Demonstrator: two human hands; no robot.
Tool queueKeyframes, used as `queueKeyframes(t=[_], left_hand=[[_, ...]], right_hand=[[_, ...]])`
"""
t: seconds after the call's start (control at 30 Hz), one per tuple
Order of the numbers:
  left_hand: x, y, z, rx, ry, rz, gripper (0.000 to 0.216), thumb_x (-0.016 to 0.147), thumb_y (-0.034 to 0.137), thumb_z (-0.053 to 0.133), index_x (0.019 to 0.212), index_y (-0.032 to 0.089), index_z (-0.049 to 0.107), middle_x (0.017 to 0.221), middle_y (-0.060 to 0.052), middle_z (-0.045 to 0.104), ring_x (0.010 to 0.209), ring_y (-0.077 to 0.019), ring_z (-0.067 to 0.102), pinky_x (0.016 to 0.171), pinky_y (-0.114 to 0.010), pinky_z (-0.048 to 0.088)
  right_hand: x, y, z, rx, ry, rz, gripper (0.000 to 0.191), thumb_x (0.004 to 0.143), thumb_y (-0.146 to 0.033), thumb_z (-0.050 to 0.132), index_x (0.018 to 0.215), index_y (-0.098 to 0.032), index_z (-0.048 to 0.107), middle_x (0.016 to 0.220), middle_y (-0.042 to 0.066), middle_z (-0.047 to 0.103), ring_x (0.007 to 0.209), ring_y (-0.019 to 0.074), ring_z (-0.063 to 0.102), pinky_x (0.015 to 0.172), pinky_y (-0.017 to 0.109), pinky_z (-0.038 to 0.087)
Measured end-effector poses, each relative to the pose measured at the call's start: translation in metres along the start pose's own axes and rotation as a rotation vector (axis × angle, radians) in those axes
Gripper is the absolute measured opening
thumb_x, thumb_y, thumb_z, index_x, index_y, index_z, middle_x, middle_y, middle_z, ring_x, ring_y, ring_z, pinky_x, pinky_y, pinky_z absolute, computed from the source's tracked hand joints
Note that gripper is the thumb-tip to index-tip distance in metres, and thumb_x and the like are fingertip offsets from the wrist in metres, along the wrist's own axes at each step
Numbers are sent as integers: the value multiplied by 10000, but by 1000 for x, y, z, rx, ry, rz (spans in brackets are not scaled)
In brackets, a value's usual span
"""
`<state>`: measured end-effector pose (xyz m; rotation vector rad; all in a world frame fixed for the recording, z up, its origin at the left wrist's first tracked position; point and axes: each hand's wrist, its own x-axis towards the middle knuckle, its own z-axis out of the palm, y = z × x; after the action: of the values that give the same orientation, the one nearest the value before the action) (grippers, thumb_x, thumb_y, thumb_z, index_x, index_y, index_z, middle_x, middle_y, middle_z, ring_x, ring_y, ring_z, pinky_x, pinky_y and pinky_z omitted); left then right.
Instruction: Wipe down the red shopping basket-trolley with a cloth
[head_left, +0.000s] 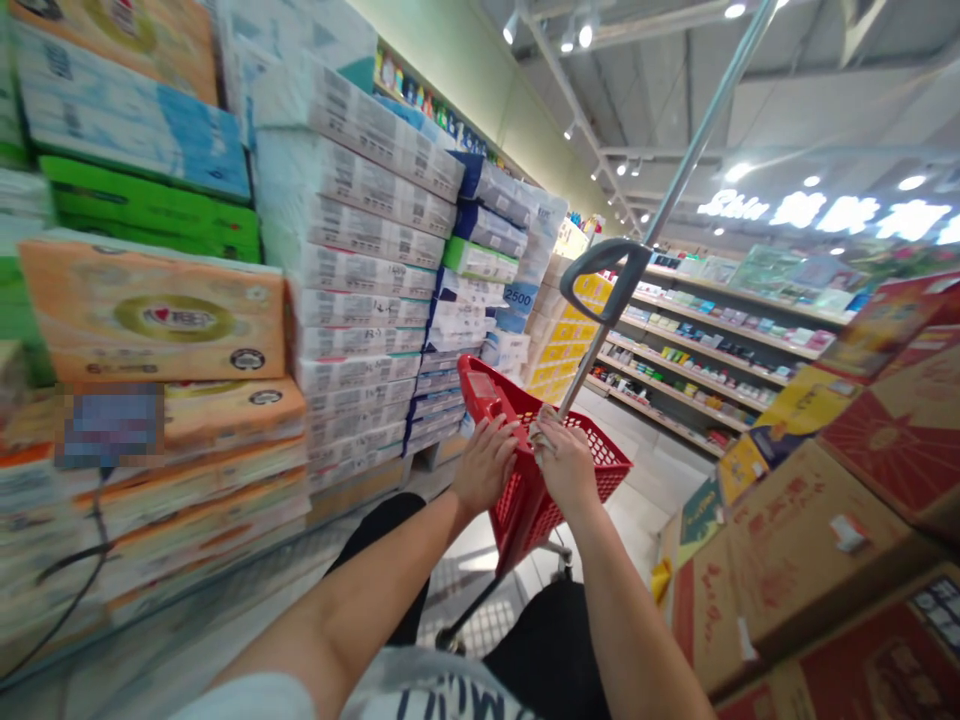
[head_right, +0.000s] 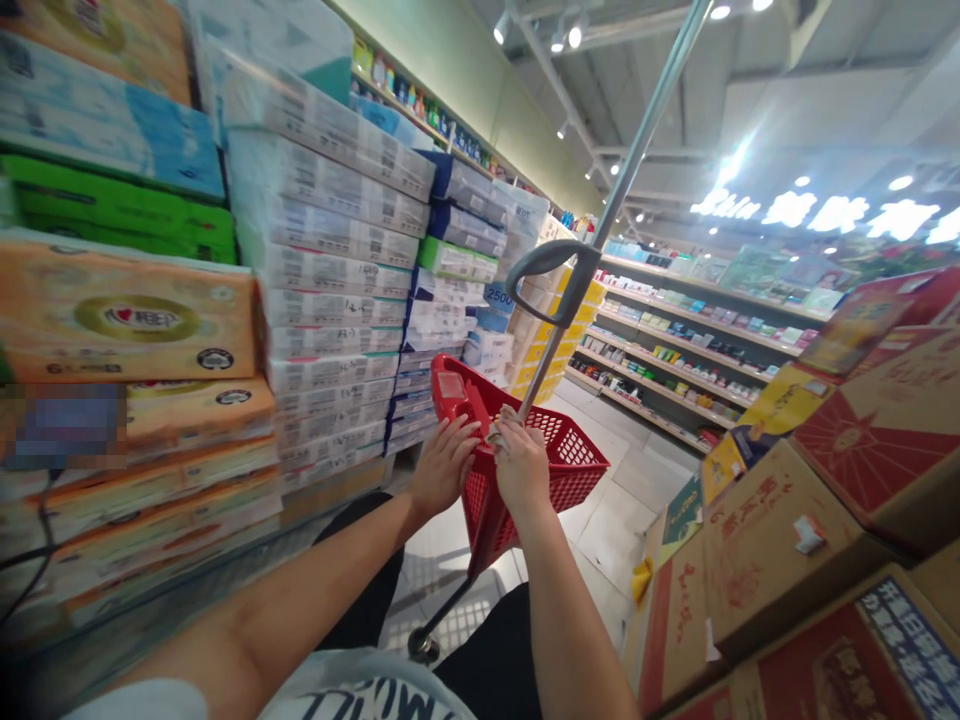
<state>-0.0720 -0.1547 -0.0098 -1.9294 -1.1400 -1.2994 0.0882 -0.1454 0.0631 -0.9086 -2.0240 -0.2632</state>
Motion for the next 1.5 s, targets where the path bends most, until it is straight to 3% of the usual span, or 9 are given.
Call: queueKeyframes(t=[0.2, 0.37, 0.57, 0.77, 0.9, 1.03, 1.13, 1.37, 1.5], left_hand=[[0, 1, -1, -43, -10, -19, 258, 941, 197, 417, 1141, 190, 580, 1331, -91, 573, 1386, -239, 356, 1144, -507, 325], [-2, 1, -2, -55, -13, -14, 249, 946, 213, 413, 1136, 187, 572, 1318, -93, 579, 1379, -231, 362, 1134, -493, 340], [-1, 3, -4, -31, -20, -17, 250, 953, 229, 415, 1147, 178, 565, 1311, -92, 584, 1366, -227, 378, 1130, -480, 348], [-2, 2, -5, -35, -57, -36, 259, 958, 242, 399, 1143, 177, 568, 1317, -94, 574, 1366, -239, 375, 1135, -500, 337], [-3, 3, -4, -30, -48, -44, 252, 961, 238, 395, 1131, 177, 571, 1318, -87, 573, 1358, -240, 387, 1134, -491, 342], [-2, 2, -4, -56, -31, -25, 236, 960, 235, 388, 1106, 177, 565, 1313, -97, 574, 1371, -227, 367, 1135, -490, 339], [-1, 2, -3, -84, -11, -29, 235, 961, 243, 379, 1108, 188, 554, 1306, -103, 578, 1369, -227, 371, 1131, -504, 339], [0, -1, 1, -102, -30, -24, 231, 941, 212, 396, 1123, 186, 535, 1323, -104, 559, 1371, -252, 367, 1123, -526, 346], [1, -3, 1, -91, -41, -43, 228, 936, 205, 405, 1124, 184, 531, 1325, -106, 556, 1375, -255, 360, 1129, -527, 339]], right_hand=[[-17, -2, 11, 27, 123, 11, 487, 911, -237, 500, 1391, -158, 479, 1398, 142, 515, 1282, 250, 488, 1026, 430, 445], [-42, -1, 25, 52, 120, -67, 390, 942, -237, 456, 1310, -182, 571, 1289, 141, 608, 1204, 247, 553, 984, 455, 480], [-43, -3, 24, -5, 188, -127, 349, 928, -217, 497, 1252, -188, 622, 1253, 102, 641, 1323, 269, 424, 1058, 514, 416], [-44, -8, 26, 105, 217, -168, 411, 928, -168, 449, 1323, -195, 561, 1323, 125, 586, 1264, 246, 511, 1036, 477, 466], [-52, -6, 36, 108, 233, -164, 471, 928, -139, 413, 1390, -192, 485, 1366, 143, 543, 1279, 249, 492, 1023, 483, 470], [-61, 2, 45, 71, 267, -168, 446, 920, -122, 416, 1341, -195, 544, 1203, 121, 655, 1200, 243, 534, 987, 490, 489], [-65, 7, 46, 81, 229, -166, 440, 916, -114, 404, 1312, -203, 573, 1213, 101, 652, 1202, 233, 522, 1008, 482, 475], [-74, 14, 53, 121, 371, -32, 353, 888, -128, 480, 1191, -186, 651, 1169, 137, 578, 1150, 244, 542, 963, 454, 507], [-79, 19, 58, 146, 336, -29, 312, 861, -114, 508, 1129, -177, 653, 1101, 124, 585, 1152, 252, 524, 1000, 484, 473]])
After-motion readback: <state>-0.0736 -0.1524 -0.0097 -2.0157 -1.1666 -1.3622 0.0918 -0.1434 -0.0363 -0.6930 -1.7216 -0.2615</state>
